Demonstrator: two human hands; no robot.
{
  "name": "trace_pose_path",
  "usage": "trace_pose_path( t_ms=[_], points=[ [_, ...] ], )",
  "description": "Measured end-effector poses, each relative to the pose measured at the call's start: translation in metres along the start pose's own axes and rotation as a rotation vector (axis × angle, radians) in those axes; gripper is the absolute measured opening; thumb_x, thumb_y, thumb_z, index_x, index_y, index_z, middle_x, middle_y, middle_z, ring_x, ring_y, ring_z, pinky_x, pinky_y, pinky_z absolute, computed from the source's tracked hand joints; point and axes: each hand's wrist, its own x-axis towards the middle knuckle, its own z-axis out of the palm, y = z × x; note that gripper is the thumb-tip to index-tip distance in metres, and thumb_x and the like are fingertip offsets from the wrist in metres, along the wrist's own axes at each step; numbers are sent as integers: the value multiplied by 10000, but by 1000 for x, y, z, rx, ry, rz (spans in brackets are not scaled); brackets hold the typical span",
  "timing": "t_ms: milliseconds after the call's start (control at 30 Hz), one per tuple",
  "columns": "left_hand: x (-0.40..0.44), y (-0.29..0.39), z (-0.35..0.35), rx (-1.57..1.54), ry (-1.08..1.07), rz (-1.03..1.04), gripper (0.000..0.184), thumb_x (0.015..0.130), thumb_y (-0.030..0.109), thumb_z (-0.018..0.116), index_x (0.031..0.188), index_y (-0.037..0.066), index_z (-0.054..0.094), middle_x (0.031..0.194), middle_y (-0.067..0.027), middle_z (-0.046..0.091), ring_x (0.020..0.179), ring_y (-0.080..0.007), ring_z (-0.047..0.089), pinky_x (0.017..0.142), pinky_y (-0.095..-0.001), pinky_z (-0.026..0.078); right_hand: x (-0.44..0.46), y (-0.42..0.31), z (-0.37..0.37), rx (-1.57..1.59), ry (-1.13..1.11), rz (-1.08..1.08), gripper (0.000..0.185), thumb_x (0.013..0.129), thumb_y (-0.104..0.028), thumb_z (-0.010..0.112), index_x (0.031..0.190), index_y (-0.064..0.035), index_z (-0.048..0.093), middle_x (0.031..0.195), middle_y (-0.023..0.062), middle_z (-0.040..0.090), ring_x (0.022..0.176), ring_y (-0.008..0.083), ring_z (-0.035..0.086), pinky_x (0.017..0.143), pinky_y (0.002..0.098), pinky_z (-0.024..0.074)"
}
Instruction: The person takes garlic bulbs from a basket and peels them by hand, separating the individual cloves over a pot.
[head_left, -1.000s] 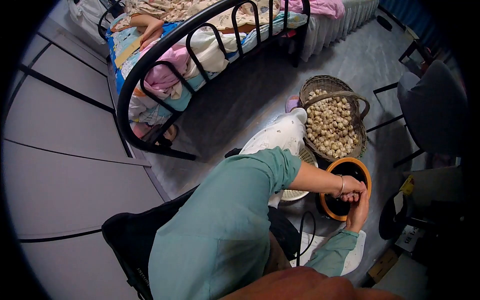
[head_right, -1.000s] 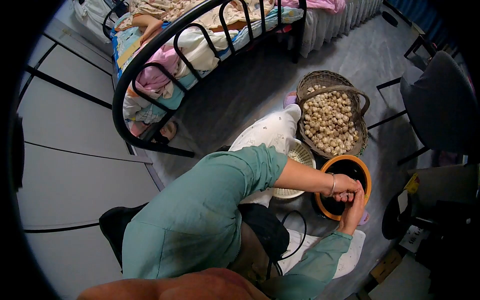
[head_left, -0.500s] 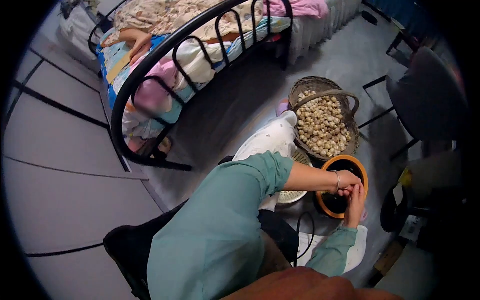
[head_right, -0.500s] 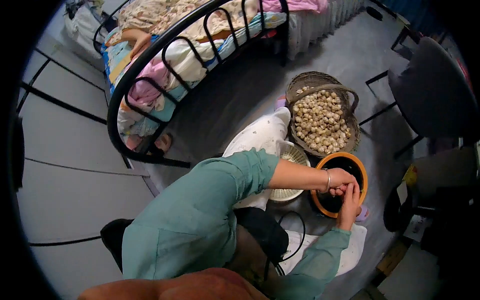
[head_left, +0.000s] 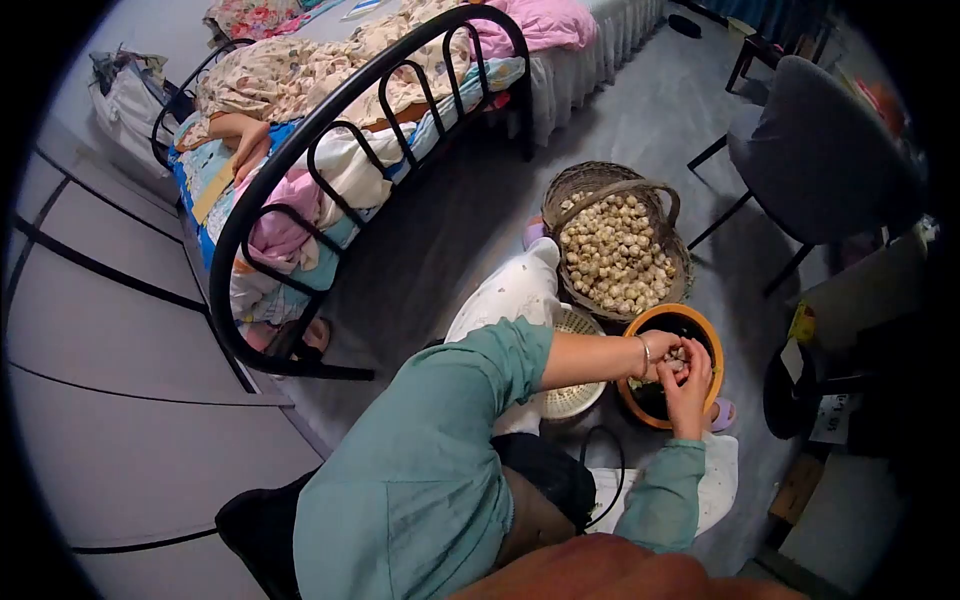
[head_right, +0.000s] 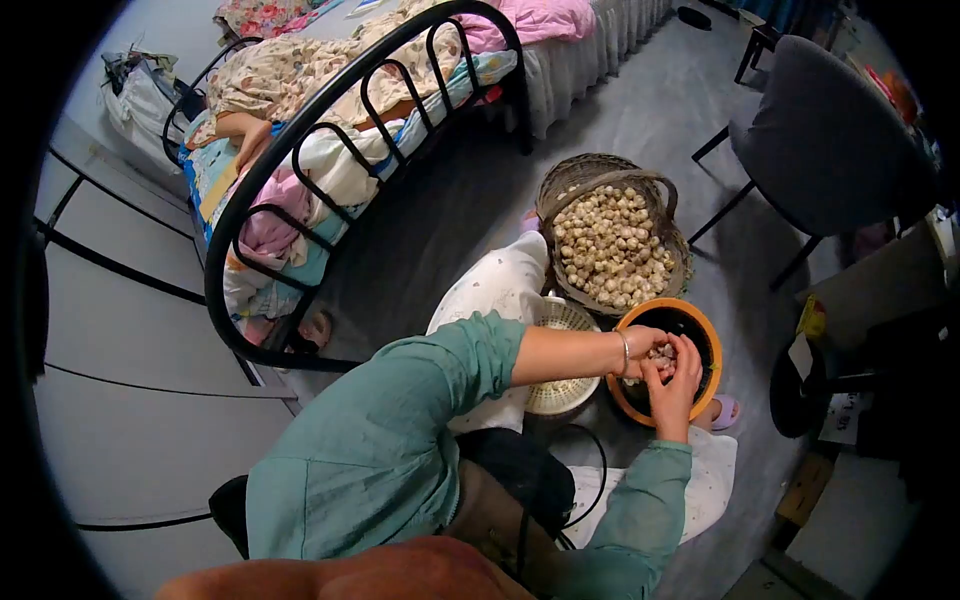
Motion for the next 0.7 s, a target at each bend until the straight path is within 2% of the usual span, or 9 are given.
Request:
trace_pose_path(
  t_ms=[33,100,200,233,367,400,533,633,700],
  points=[
    [1,-1,1,2,0,0,195,899,191,408,885,34,523,791,-113,567,714,-282,586,673,-428,529,0,4,0,-28,21,5,529,749,-161,665,1239,-82,480,1234,132,469,1147,308,441,964,382,356],
    [-1,-3,6,-44,16,19,200,909,185,408,948,17,510,904,-123,557,817,-261,576,743,-393,526,0,3,0,-2,26,37,482,777,-148,641,1229,-74,492,1202,136,491,1114,305,468,943,373,375],
    [-22,3,21,25,68,-2,201,912,187,404,989,23,490,951,-122,529,876,-268,565,800,-422,516,2,-4,1,58,34,64,394,830,-120,587,1212,-59,513,1155,138,525,1057,294,513,907,356,407],
    [-27,2,25,6,93,22,171,904,209,422,916,51,484,927,-109,532,781,-260,568,754,-453,509,3,-8,2,89,50,75,355,856,-105,557,1205,-52,522,1140,136,535,1033,287,531,893,348,418],
    [-11,1,8,-16,23,77,161,884,212,443,878,64,508,857,-75,546,760,-240,565,736,-452,497,5,-13,3,53,68,-11,329,884,-65,511,1211,-50,538,1140,127,540,1047,245,522,912,320,402],
    [-13,2,10,-32,6,96,156,876,211,452,863,70,517,833,-63,550,753,-234,563,729,-449,494,5,-12,4,92,65,24,309,890,-78,502,1193,-48,558,1181,131,530,1095,247,506,938,322,388],
    [-13,4,12,-84,-8,89,148,856,197,457,813,74,528,762,-48,549,728,-226,558,724,-455,490,6,-3,9,5,90,-34,317,866,-79,521,1178,-54,574,1212,148,528,1097,295,508,935,360,388],
    [1,2,4,-133,23,64,157,860,199,458,800,81,541,748,-42,552,713,-200,552,693,-422,491,5,-4,9,-34,100,-81,289,854,-81,537,1133,-39,600,1223,150,530,1109,298,506,942,366,381],
    [4,1,0,-74,-20,104,175,864,206,458,780,74,538,725,-40,548,690,-188,551,677,-403,494,4,-10,6,-76,129,-108,200,842,-77,548,1012,-10,631,1190,150,549,1076,297,522,929,369,391]
  ],
)
